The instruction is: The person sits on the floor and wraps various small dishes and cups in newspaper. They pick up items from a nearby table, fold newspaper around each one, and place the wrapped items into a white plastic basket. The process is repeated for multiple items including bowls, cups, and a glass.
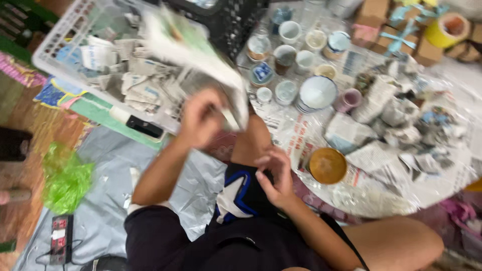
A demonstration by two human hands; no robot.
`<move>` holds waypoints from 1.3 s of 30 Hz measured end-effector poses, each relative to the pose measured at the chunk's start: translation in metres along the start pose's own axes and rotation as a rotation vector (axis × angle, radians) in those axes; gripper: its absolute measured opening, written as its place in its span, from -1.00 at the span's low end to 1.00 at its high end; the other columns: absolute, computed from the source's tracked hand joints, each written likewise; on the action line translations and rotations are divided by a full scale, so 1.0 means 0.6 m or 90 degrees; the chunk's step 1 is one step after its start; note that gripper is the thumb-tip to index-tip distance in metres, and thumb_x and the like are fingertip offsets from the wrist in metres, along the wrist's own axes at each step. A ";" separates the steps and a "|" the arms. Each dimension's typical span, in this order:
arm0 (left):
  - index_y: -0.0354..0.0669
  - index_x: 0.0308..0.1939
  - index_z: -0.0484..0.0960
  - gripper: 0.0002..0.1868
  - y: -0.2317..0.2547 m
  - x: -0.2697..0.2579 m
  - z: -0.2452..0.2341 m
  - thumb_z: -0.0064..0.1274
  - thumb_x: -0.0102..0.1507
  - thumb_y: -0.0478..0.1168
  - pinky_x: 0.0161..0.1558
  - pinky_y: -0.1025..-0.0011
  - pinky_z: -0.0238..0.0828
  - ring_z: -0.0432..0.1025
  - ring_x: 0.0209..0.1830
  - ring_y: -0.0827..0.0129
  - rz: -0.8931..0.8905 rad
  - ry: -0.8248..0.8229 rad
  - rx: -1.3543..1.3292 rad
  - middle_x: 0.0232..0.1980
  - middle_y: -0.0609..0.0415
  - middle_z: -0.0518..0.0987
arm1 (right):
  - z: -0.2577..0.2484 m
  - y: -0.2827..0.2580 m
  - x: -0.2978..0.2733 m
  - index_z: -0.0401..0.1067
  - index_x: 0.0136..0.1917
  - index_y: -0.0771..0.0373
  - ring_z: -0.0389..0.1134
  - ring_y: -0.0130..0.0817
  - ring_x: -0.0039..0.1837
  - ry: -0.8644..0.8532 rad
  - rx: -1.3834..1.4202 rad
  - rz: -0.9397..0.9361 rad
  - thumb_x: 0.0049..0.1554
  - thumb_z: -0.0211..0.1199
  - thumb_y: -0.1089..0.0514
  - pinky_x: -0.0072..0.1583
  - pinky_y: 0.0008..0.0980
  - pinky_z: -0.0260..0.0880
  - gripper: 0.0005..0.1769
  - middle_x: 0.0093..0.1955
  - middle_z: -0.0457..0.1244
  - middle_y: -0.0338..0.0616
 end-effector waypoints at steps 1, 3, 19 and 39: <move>-0.27 -0.15 0.48 -0.83 0.009 -0.013 0.066 0.02 0.17 -0.35 -0.04 0.33 0.47 0.49 -0.09 0.34 -0.032 -0.078 -0.050 -0.11 0.01 0.56 | -0.021 -0.003 -0.007 -0.04 0.54 0.16 0.26 -0.12 0.35 0.034 -0.023 -0.001 0.22 0.22 0.35 0.28 -0.22 0.34 -0.28 0.55 -0.06 0.15; -0.19 -0.15 0.55 -0.81 0.024 -0.053 0.188 0.12 0.16 -0.30 -0.01 0.31 0.46 0.52 -0.10 0.24 -0.087 -0.306 -0.015 -0.14 0.01 0.58 | -0.066 -0.032 -0.012 -0.06 0.56 0.12 0.12 -0.04 0.47 0.044 -0.137 -0.153 0.11 0.35 0.19 0.38 -0.14 0.32 -0.12 0.54 -0.09 0.11; -0.18 -0.09 0.57 -0.69 -0.001 -0.203 0.416 0.12 0.13 -0.13 -0.05 0.05 0.43 0.53 -0.16 -0.02 -0.099 -0.512 0.219 -0.23 -0.11 0.61 | -0.134 0.060 -0.169 0.06 0.55 0.34 0.07 -0.19 0.59 0.089 0.136 0.245 0.28 0.11 0.09 0.55 -0.24 0.01 -0.36 0.54 0.09 0.02; -0.07 0.25 0.57 -0.33 -0.023 -0.280 0.273 0.13 0.01 -0.41 0.37 -0.18 0.10 0.16 0.47 -0.10 -0.151 -0.309 0.470 0.38 -0.20 0.34 | -0.058 0.213 -0.250 0.37 0.29 0.35 0.22 -0.51 0.03 0.004 -0.094 0.412 0.39 0.05 0.18 0.09 -0.48 0.27 -0.73 -0.02 0.25 -0.20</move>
Point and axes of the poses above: each hand's wrist, its own x-axis towards the middle knuckle, its own z-axis out of the palm, y = z × x, the point moved 8 cm from there along x, towards the middle knuckle
